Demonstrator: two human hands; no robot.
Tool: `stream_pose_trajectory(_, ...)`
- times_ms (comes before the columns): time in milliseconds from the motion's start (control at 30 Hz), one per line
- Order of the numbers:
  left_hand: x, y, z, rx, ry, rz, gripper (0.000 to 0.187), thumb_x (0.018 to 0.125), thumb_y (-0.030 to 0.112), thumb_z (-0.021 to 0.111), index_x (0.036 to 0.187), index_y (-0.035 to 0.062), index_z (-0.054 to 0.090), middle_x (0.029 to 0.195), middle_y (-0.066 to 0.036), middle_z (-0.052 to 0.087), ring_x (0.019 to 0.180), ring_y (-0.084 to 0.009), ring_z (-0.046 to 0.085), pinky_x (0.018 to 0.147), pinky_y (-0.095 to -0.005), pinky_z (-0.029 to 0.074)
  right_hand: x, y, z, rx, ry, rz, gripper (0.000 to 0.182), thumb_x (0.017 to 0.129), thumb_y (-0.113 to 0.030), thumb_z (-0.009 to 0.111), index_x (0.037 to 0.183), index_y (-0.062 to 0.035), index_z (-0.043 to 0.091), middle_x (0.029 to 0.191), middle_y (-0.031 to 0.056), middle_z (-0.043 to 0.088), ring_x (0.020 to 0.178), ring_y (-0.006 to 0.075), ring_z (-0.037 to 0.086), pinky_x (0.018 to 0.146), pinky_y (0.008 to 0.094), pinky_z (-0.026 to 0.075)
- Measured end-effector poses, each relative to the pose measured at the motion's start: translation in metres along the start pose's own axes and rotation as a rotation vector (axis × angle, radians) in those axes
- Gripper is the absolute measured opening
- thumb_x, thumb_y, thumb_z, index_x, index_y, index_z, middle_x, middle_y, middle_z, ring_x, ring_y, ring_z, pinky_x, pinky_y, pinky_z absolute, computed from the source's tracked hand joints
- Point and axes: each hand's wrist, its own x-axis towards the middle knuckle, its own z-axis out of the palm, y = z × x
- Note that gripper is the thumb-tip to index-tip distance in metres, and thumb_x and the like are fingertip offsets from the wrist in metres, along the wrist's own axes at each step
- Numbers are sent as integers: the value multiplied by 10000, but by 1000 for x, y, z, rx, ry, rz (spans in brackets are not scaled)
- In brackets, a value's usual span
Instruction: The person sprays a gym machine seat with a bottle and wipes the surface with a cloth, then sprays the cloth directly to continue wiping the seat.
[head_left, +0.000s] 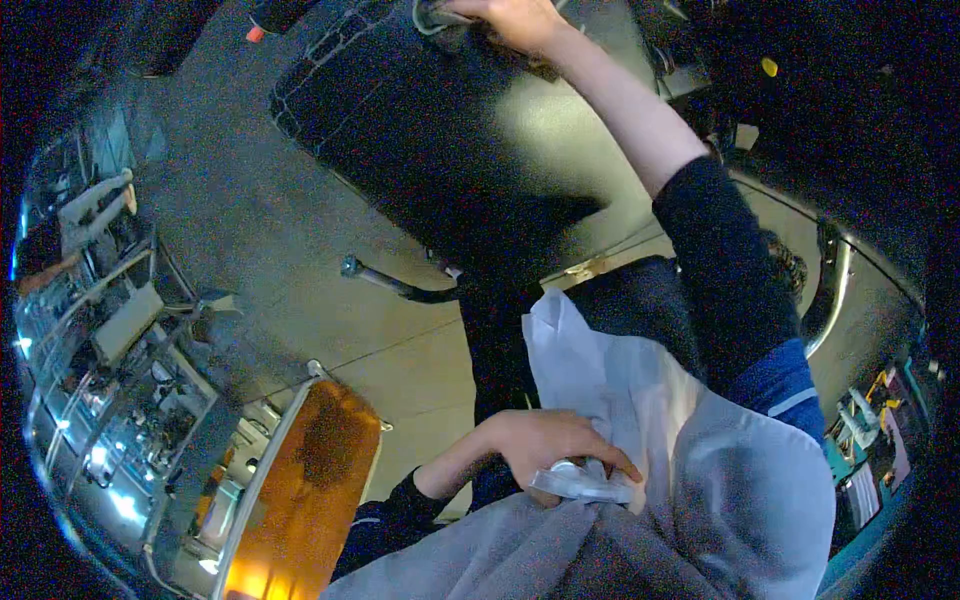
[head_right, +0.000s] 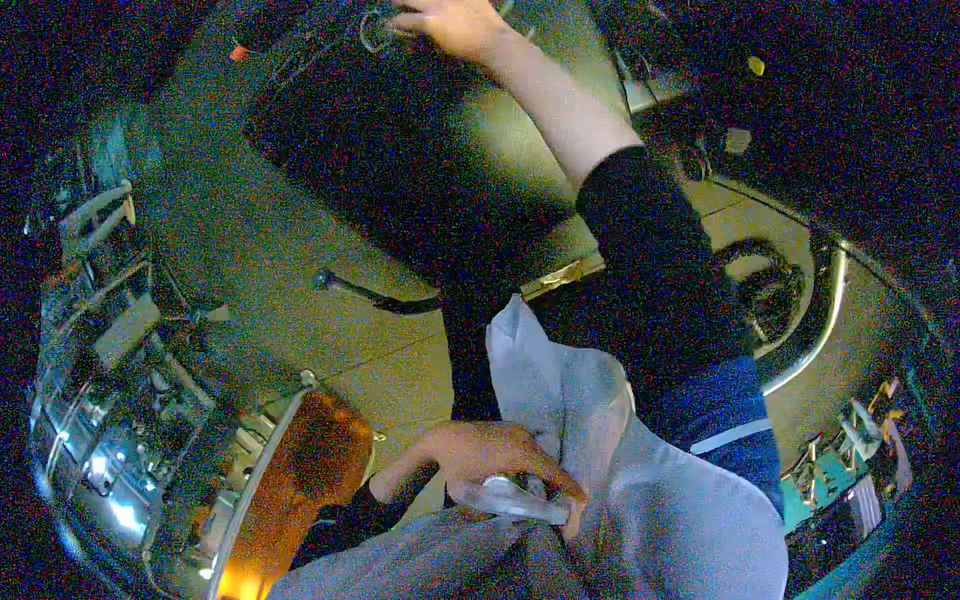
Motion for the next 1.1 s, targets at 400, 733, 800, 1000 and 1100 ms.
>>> stream_pose_trajectory(400,-5,2,9,134,152,106,869,509,282,714,1324,113,466,1130,-130,622,958,-327,613,802,-399,479,-247,-127,6,231,-483,-250,217,767,-220,563,958,-261,658,1265,-23,511,1104,215,467,914,435,373)
stream_pose_trajectory(733,-3,9,12,120,132,-30,912,458,295,708,1320,109,474,1102,-130,631,954,-322,619,786,-393,496,-50,-78,18,-155,-12,196,299,800,-146,531,1056,-271,620,1163,-31,538,1075,195,489,824,463,405)
stream_pose_trajectory(800,-1,14,6,68,129,-15,910,449,315,705,1307,104,488,1144,-132,619,979,-327,613,795,-395,498,-34,-77,19,-145,51,244,286,799,-146,532,1049,-255,620,1103,-29,560,1032,190,509,812,442,397)
stream_pose_trajectory(1000,4,25,5,121,85,-30,890,461,317,705,1297,101,491,1165,-129,609,990,-335,607,808,-403,495,-126,-131,19,26,-122,226,392,740,-74,567,1109,-209,569,1136,31,532,1041,253,489,847,455,384)
stream_pose_trajectory(1100,5,22,5,167,115,40,872,480,311,706,1295,92,489,1180,-133,603,996,-336,606,817,-409,493,-200,-174,21,74,-194,98,262,780,-181,550,1022,-217,644,1096,32,545,1001,214,498,797,432,391)
